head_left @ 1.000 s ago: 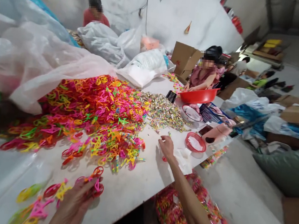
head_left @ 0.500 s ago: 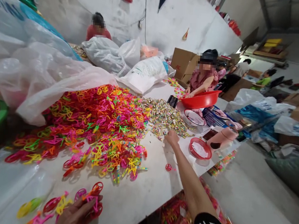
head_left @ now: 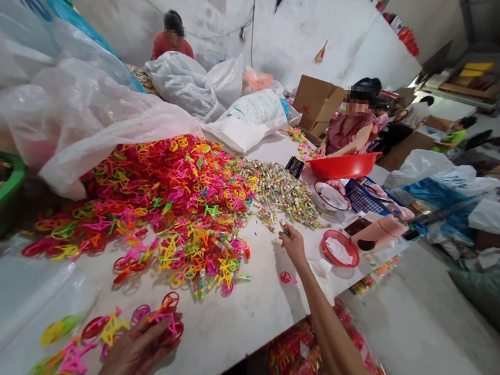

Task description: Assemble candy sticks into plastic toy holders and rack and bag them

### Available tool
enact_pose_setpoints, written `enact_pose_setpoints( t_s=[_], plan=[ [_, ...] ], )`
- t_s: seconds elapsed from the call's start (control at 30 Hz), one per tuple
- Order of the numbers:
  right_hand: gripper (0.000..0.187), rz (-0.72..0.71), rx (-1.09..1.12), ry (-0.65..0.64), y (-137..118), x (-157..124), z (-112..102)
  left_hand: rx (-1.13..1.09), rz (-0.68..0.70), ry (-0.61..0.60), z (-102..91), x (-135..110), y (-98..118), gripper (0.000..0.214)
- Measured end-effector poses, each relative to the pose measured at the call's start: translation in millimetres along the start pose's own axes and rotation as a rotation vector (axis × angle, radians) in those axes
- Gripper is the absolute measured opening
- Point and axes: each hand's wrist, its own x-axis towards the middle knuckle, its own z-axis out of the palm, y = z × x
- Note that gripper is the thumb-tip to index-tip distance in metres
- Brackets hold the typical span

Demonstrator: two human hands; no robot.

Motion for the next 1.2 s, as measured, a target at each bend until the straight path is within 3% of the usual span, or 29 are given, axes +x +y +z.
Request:
enact_pose_setpoints(
  t_s=[0.13,0.23,0.3,0.5,0.77,0.9,0.97,1.1,1.2],
  plan=[
    [0.025,-0.034,0.313,-0.139,-14.3,-37.4,-0.8,-0.004,0.014,-0.113,11.5,-6.1,2.2,0.022],
    [0.029,-0.018,0.685,-0.358,-27.6,-65.1,-2.4,-0.006,0.013,-0.225,21.4,-10.7,3.6,0.024],
    [0.024,0.013,0.818,-0.493,-37.5,-83.6,-2.2,-0.008,0.018,-0.303,27.5,-13.4,4.9,0.023],
    [0.02,0.133,0.967,-0.736,-60.6,-131.8,11.6,-0.041,0.021,-0.449,38.8,-21.2,11.3,0.02],
    [0.021,0.128,1.013,-0.884,-79.0,-153.6,27.5,-0.052,0.046,-0.501,38.9,-25.7,12.7,0.024],
    [0.024,0.147,0.997,-0.829,-76.7,-154.8,30.0,-0.055,0.0,-0.452,35.9,-25.0,11.1,0.021],
    [0.025,0.115,0.848,-0.724,-67.8,-141.4,30.2,-0.034,-0.047,-0.367,32.3,-22.7,10.5,0.019],
    [0.025,0.067,0.206,-0.247,-35.7,-73.9,14.8,0.005,-0.09,-0.255,24.7,-11.8,8.8,0.016],
    [0.026,0.121,-0.012,-0.028,-7.6,-12.8,-14.6,0.013,-0.103,-0.21,19.2,-5.4,8.0,0.015]
  ],
)
